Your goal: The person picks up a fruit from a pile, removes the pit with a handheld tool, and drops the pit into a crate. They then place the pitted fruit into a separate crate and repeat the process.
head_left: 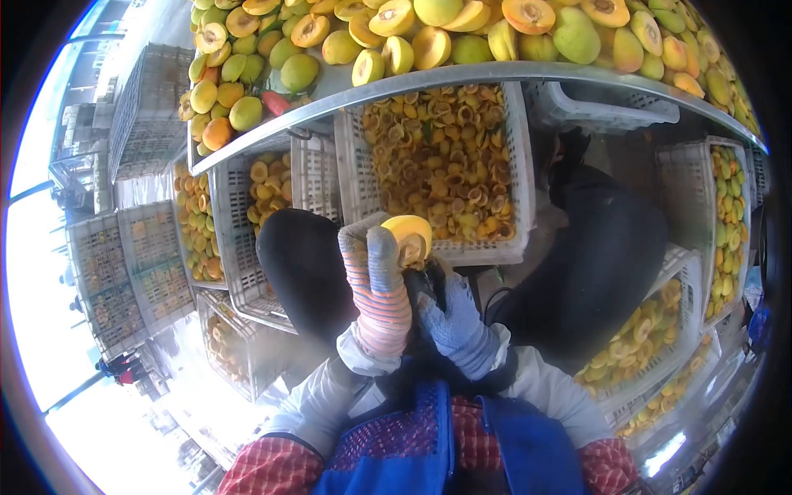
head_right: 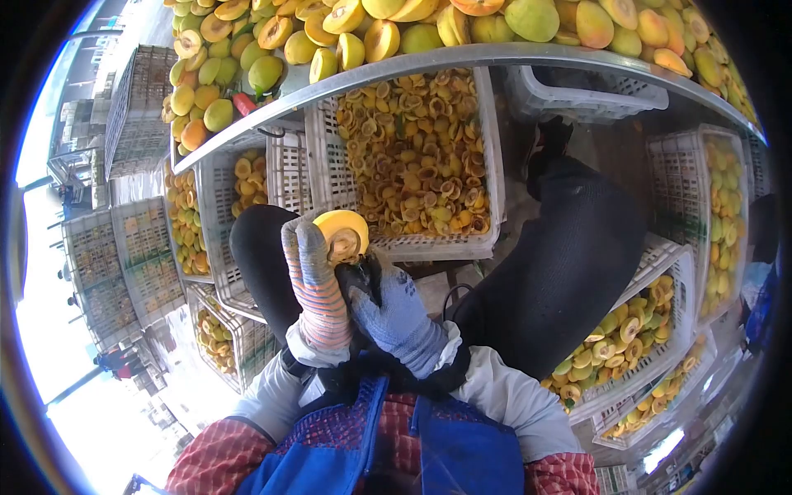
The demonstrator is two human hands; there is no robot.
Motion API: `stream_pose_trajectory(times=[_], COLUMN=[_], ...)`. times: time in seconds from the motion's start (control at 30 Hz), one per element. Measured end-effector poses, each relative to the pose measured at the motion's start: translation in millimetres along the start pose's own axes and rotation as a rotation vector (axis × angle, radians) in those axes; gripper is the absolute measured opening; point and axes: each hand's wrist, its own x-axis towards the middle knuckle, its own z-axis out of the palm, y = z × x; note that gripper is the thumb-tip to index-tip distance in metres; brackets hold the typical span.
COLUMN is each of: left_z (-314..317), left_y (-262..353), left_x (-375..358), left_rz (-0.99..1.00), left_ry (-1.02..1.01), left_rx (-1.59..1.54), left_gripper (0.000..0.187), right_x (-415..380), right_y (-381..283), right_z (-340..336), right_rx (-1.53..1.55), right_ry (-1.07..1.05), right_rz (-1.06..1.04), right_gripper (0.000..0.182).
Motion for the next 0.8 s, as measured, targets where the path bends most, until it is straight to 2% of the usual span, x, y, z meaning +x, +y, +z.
stream_pose_trajectory(times=[0.1, 0.2, 0.23, 0.27, 0.3, 0.37, 0.4, 0.5, 0.6, 0.8], left_z=[1.6, -1.5, -4.0, -10.6, -13.6, -33.4, -34.0, -39.0, -27.4, -21.4], left_y=[3.1, -3.8, -2.9, 2.0, 11.0, 37.4, 44.6, 23.3, 18.2, 13.7], left_x=[-0.1, 2.9, 5.9, 14.9, 21.9, 43.5, 46.5, 52.1, 37.1, 22.1], left_rz=[-0.038, -0.086, -0.114, -0.172, -0.324, -0.559, -0.608, -0.510, -0.396, -0.257], left_ry=[-0.024, -0.097, -0.131, -0.260, -0.338, -0.649, -0.681, -0.756, -0.559, -0.384], left_rx=[0.021, -0.022, -0.037, -0.077, -0.172, -0.013, 0.011, 0.008, -0.067, -0.082], left_gripper=[0.031, 0.031, 0.030, 0.030, 0.032, 0.037, 0.041, 0.042, 0.034, 0.028], right_x=[-4.6, -5.8, -6.4, -7.0, -8.1, -10.4, -11.9, -24.1, -20.3, -29.4], right_y=[9.7, 15.6, 20.4, 26.9, 32.1, 36.0, 38.8, 51.4, 33.7, 13.9], right_z=[-6.0, -11.0, -13.0, -14.5, -14.4, -6.9, -2.0, 10.6, 4.8, 6.8], right_rx=[0.210, 0.296, 0.336, 0.376, 0.416, 0.366, 0.343, 0.149, 0.568, 0.822], right_ry=[-0.200, -0.257, -0.282, -0.307, -0.333, -0.235, -0.186, -0.104, -0.206, -0.119], right_rz=[0.244, 0.377, 0.377, 0.376, 0.375, 0.275, 0.224, 0.126, 0.319, 0.585], right_gripper=[0.052, 0.051, 0.051, 0.051, 0.051, 0.044, 0.040, 0.039, 0.041, 0.041])
